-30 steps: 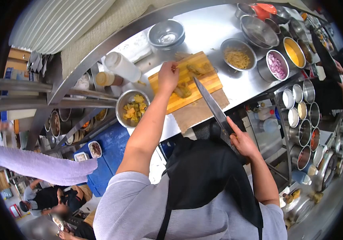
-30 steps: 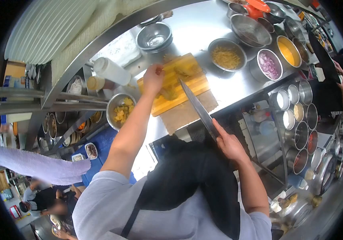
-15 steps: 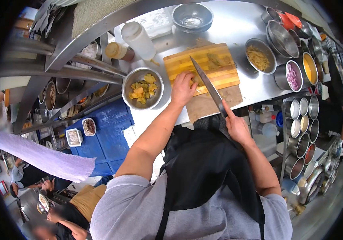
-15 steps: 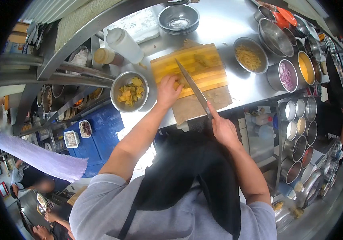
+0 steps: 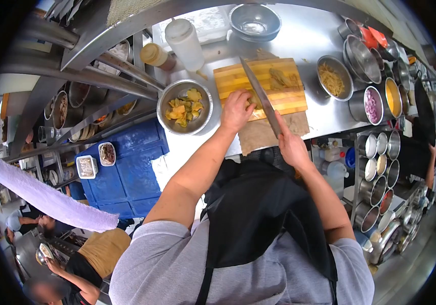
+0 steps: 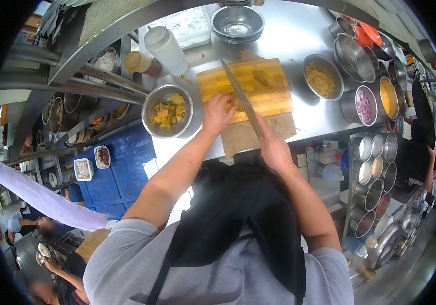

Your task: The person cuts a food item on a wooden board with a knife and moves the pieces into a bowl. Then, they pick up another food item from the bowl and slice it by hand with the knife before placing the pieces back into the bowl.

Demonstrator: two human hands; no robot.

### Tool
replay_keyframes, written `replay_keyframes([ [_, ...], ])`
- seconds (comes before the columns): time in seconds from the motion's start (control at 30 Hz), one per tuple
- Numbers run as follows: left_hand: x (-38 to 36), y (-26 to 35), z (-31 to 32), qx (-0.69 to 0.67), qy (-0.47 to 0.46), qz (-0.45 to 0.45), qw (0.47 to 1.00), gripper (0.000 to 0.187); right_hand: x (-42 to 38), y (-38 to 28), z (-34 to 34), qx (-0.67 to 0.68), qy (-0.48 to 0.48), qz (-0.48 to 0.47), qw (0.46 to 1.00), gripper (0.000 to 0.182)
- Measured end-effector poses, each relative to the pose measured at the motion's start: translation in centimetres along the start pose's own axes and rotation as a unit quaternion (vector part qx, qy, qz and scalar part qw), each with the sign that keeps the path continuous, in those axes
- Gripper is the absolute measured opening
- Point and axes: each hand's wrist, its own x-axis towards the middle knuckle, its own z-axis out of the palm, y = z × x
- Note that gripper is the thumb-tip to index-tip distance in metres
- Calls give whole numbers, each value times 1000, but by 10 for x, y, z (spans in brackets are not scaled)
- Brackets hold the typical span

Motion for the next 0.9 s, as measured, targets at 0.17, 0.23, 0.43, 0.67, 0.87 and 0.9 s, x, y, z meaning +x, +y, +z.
replay_keyframes([
  [0.17,-1,-1,-1,-12,-10,-14,1000,33,34,1,13,16,44,-55,997,77],
  [0.23,1,0,-3,-11,-10,-17,1000,33,51,1,18,17,43,-53,998,77],
  [0.43,-1,2,-6,-14,-6,-8,1000,30,63,-3,19,50,46,-55,996,77],
  [0.67,0,-2,-3,-8,-10,-15,1000,24,49,3,15,58,11,-28,998,78],
  [0.87,3,-4,0,0,15,-3,1000,12,28,8,13,171,-16,-19,985,76],
  [0.9,2,-4,0,-3,19,-3,1000,11,26,13,17,171,-18,-20,985,76],
])
